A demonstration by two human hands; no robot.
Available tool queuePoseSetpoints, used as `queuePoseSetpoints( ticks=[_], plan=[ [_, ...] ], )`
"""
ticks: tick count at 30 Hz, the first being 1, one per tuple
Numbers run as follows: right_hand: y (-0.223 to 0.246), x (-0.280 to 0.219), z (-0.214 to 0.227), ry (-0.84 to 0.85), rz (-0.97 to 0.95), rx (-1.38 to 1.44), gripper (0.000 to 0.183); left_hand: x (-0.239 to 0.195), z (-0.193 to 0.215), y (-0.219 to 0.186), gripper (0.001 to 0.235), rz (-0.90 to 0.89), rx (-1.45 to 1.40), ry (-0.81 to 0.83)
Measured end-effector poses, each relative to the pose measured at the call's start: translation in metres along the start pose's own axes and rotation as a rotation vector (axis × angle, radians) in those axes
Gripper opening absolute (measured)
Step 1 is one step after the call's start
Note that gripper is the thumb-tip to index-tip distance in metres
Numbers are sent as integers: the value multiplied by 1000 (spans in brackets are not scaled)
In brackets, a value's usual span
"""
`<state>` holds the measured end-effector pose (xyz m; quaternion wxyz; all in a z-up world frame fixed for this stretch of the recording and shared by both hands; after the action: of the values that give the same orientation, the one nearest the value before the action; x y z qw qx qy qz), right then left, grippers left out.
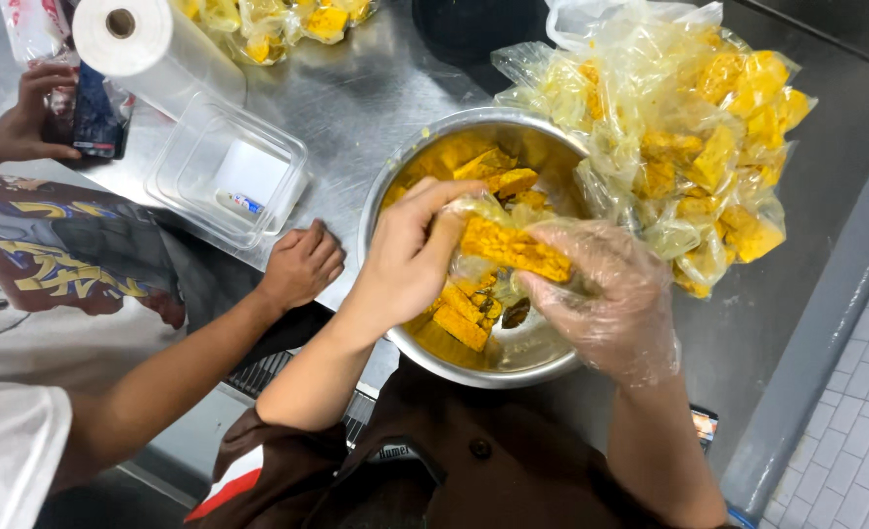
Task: The person places pieces of tempeh from a metal bowl into small plastic bags by hand and stacks the filled bags on a stainless steel table.
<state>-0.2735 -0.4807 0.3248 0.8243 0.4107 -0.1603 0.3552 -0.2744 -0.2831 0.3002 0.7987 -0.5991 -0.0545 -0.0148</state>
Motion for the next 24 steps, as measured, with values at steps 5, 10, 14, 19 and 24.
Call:
queuePoseSetpoints(
  ticks=[5,10,14,19,24],
  plan=[
    [1,-9,14,95,59,-32,40,-19,-28,-9,27,43,120,59],
    [-24,-40,15,-5,-77,202,42,-37,-54,-33,28,-131,246,-43],
    [-54,-67,-3,-136,-362,542,47,-42,-64,-45,30,-175,146,-43],
    [-54,-64,0,109,-29,449,34,-42,-63,-39,31,-73,82,9],
    [-39,-46,-15,-31,-113,490,33,-44,-55,-33,25,-165,93,-30]
  ],
)
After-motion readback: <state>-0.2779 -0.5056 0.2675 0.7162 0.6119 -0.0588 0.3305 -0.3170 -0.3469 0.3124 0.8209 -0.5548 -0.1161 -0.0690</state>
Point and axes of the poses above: each hand's wrist, its own x-axis towards the middle knuckle, its own z-axis out of the back of the hand, y = z × x, the point moved 5 cm from there along x, towards the middle knuckle, and after that the axes turned 9 degrees about z, right-handed, at the moved point
